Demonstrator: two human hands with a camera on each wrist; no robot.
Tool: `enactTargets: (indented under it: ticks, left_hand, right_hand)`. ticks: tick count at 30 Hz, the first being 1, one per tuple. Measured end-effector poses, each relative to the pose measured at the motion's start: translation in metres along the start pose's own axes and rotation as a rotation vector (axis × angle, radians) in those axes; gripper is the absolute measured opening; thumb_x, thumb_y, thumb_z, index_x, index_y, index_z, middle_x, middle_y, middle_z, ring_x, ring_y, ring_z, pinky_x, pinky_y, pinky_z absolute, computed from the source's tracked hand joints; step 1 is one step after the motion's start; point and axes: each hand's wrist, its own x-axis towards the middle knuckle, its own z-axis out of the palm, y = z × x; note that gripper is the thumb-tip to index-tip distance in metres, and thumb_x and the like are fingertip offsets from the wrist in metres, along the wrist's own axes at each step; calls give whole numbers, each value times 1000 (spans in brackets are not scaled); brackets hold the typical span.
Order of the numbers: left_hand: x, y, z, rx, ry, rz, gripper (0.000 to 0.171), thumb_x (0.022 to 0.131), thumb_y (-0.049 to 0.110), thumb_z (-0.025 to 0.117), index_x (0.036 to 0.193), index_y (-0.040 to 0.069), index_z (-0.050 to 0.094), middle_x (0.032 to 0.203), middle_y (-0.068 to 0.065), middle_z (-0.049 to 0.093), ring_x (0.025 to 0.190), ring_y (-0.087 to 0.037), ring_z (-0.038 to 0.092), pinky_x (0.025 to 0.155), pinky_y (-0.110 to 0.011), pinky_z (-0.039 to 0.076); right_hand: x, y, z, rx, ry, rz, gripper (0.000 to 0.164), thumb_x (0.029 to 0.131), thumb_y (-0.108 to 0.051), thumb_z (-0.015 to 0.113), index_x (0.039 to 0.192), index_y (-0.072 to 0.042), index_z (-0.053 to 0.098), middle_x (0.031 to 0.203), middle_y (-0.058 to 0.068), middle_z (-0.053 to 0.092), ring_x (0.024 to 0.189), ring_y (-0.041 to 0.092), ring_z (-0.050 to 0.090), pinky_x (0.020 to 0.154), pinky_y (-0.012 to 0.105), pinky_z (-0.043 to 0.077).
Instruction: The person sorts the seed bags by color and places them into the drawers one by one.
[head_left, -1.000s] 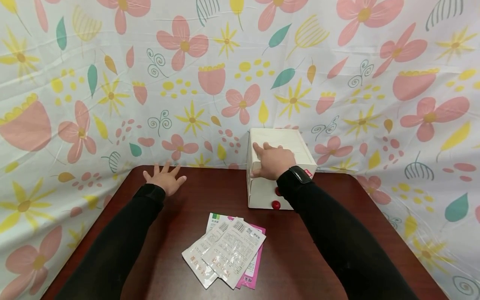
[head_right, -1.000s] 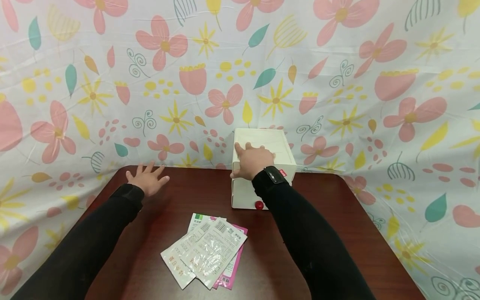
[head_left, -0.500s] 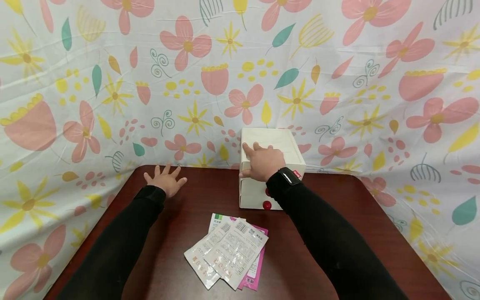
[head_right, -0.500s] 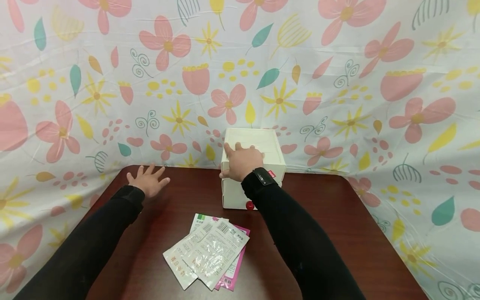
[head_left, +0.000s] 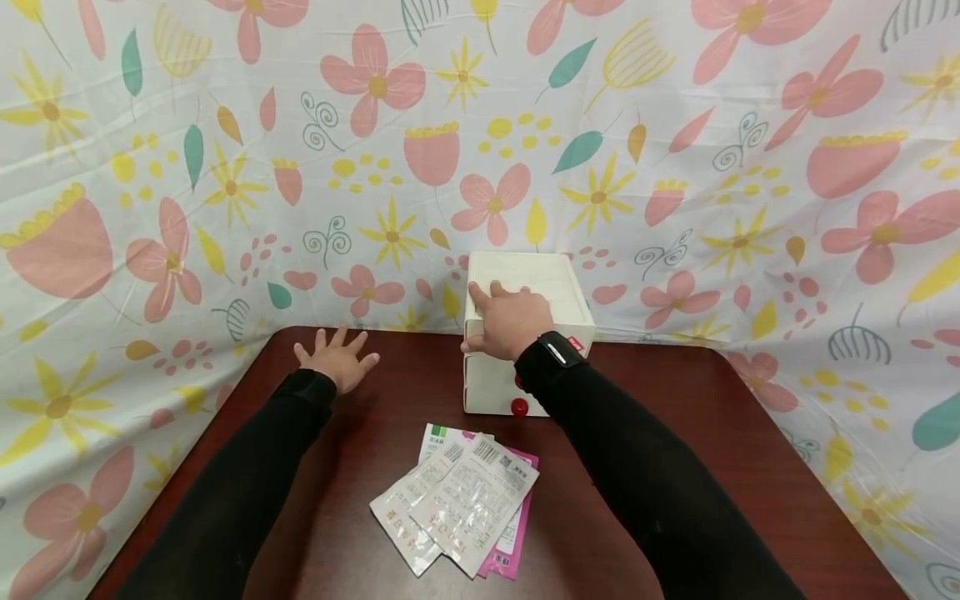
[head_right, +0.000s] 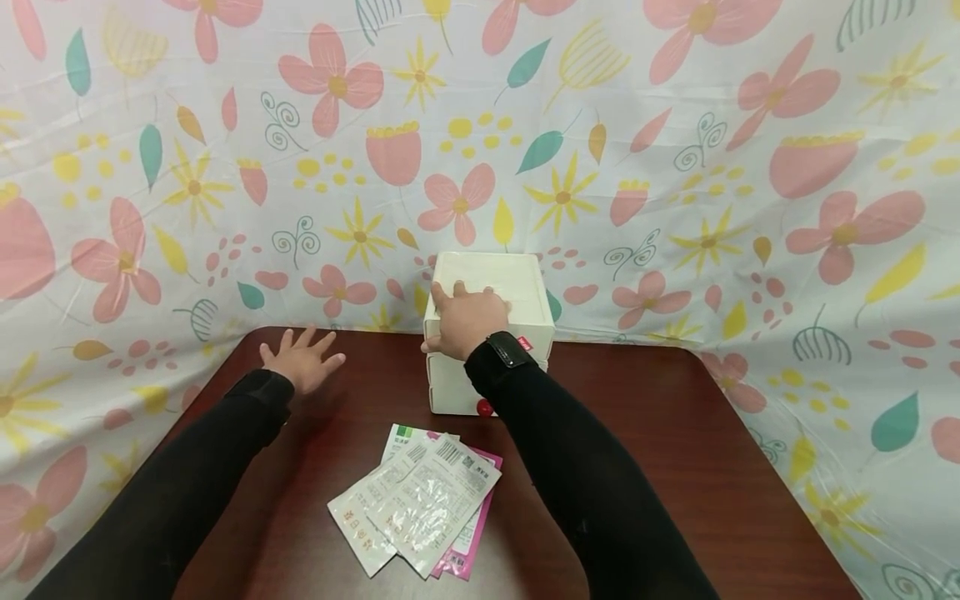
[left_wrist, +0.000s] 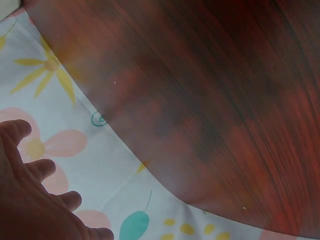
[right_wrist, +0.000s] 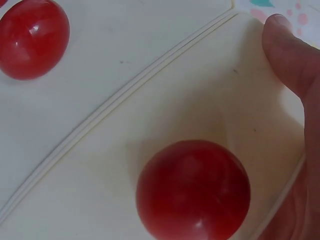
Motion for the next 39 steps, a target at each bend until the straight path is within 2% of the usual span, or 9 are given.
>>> enactTargets:
  ticks: [7,16,24,31,39]
  left_hand:
    - [-1,-1,2,13,-20,-11,74,103,61,33,161,17,21,164,-21,3,143,-53,-9,101,-77,-11]
    - [0,-6,6,18,-32,-35,73,103,59,34,161,17,20,164,-21,1,143,-54,-10,100,-77,-12]
    - [3,-3,3,14,-30,-21,73,103,59,35,161,17,20,164,-21,1,143,-53,-12,100,-77,-13]
    - [7,-4,1,20,-24,-22,73,103,60,34,161,17,21,164,-21,2,143,-53,-12,100,-77,-12]
    - [2,0,-1,29,-21,-15,73,103,60,34,161,18,21,164,-22,4,143,-54,-10,101,-77,-10]
  right_hand:
    - [5,-11,-1,3,-10,-4,100,80,-78,59,160,-28,26,154,11,40,122,52,51,83,53,51]
    - [6,-25,2,21,11,11,98,80,-78,60,159,-29,28,152,10,43,120,53,52,85,55,50]
    - [8,-31,-3,12,50,11,97,80,-77,61,158,-28,31,145,9,48,115,52,55,79,54,52]
    - [12,-36,-3,5,53,22,98,79,-78,60,158,-28,31,146,10,47,116,53,53,79,58,51]
    - [15,-43,-2,-6,57,19,98,80,-79,59,158,-28,31,144,10,47,114,51,55,77,57,52]
